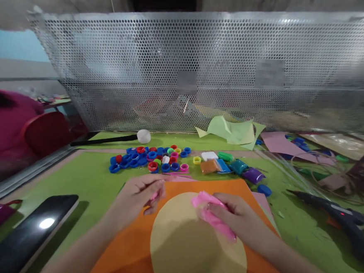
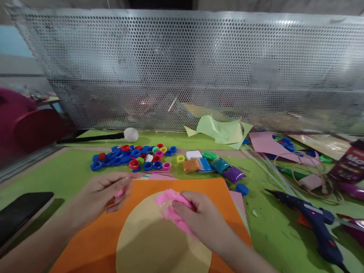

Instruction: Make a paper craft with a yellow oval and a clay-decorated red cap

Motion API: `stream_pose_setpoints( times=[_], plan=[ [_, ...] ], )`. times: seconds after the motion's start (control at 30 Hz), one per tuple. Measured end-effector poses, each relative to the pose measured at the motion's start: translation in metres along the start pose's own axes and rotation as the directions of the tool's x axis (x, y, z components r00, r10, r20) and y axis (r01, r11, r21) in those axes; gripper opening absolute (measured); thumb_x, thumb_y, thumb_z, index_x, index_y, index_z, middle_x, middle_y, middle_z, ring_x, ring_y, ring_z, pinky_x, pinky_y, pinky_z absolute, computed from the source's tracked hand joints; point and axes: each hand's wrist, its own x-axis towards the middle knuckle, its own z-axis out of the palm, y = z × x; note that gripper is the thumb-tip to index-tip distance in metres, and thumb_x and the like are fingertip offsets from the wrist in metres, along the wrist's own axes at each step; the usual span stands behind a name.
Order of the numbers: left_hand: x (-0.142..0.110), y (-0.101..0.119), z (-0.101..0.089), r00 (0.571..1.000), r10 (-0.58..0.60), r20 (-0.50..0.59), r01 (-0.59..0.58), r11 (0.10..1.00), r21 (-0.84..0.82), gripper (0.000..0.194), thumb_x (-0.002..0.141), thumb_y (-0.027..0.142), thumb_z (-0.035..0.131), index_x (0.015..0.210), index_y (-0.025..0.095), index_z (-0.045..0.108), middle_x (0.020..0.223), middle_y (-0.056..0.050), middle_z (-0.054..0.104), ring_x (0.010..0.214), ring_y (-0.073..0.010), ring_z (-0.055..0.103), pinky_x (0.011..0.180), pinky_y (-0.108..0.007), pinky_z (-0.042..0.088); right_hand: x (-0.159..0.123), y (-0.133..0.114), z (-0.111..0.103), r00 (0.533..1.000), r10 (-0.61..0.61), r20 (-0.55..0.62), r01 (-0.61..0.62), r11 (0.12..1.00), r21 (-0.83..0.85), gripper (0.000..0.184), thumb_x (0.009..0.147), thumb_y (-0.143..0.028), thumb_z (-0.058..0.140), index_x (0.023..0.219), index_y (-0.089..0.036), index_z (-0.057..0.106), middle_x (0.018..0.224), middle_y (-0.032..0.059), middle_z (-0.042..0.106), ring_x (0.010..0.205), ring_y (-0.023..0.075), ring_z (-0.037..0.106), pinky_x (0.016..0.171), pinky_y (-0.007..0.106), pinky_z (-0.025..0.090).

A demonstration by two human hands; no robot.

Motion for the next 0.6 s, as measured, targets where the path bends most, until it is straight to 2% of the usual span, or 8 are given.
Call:
stream_pose_setpoints(
  times=[0.1,0.2,0.3,0.4,0.5,0.6],
  plan=[
    [-0.006,-0.004,0.009,0.998,-0.012,0.060,0.011,1.000,0.018,0.042,0.079,0.055,0.044,0.065,0.016,0.053,0.048,0.009,0.026,0.040,-0.0048,0.022,0.039,-0.020,0.021,-0.004,-0.004,0.001,0.999,0.022,0.023,-0.022,0.999,0.027,0.026,0.083,-0.033,0.042,0.062,-0.018,0.037,0.057,-0.0050,0.031,0.051,0.0080,0.030,0.046,0.021,0.023],
    [-0.014,-0.003,0.016,0.994,-0.016,0.108,0.007,0.996,0.086,0.050,0.078,0.061,0.040,0.056,0.017,0.045,0.049,0.008,0.024,0.043,-0.0064,0.021,0.042,-0.021,0.018,-0.006,-0.005,0.004,0.998,0.005,0.067,-0.005,1.000,0.011,0.024,0.083,-0.030,0.042,0.062,-0.018,0.036,0.057,-0.0052,0.031,0.051,0.0081,0.030,0.046,0.021,0.023],
    [-0.020,-0.001,0.026,0.986,-0.026,0.162,-0.013,0.972,0.235,0.043,0.076,0.056,0.049,0.060,0.017,0.046,0.054,0.007,0.031,0.050,-0.0084,0.026,0.046,-0.022,0.020,-0.006,-0.006,0.007,0.994,-0.053,0.093,0.058,0.997,-0.060,0.025,0.083,-0.029,0.043,0.061,-0.018,0.037,0.058,-0.0050,0.030,0.053,0.0088,0.031,0.048,0.021,0.024],
    [-0.022,-0.001,0.036,0.970,-0.063,0.235,-0.033,0.922,0.386,0.037,0.082,0.050,0.044,0.063,0.018,0.044,0.057,0.007,0.032,0.052,-0.0094,0.028,0.047,-0.022,0.022,-0.009,-0.006,0.007,0.980,-0.144,0.138,0.157,0.984,-0.086,0.029,0.086,-0.034,0.042,0.062,-0.018,0.042,0.059,-0.0043,0.033,0.056,0.0100,0.034,0.050,0.022,0.028],
    [-0.023,0.000,0.039,0.949,-0.091,0.302,-0.030,0.927,0.374,0.035,0.086,0.047,0.036,0.066,0.019,0.044,0.059,0.007,0.034,0.052,-0.0095,0.030,0.047,-0.021,0.025,-0.012,-0.007,0.006,0.963,-0.234,0.132,0.239,0.971,-0.021,0.031,0.088,-0.040,0.037,0.068,-0.020,0.049,0.065,-0.0020,0.043,0.062,0.0120,0.042,0.058,0.021,0.036],
    [-0.026,0.002,0.036,0.958,-0.028,0.285,-0.113,0.877,0.466,0.030,0.087,0.043,0.036,0.069,0.019,0.043,0.061,0.006,0.036,0.055,-0.0102,0.032,0.050,-0.021,0.027,-0.013,-0.007,0.004,0.967,-0.238,0.090,0.241,0.970,-0.024,0.034,0.089,-0.043,0.036,0.070,-0.021,0.053,0.070,-0.0001,0.050,0.068,0.0137,0.047,0.064,0.022,0.039]
  ],
)
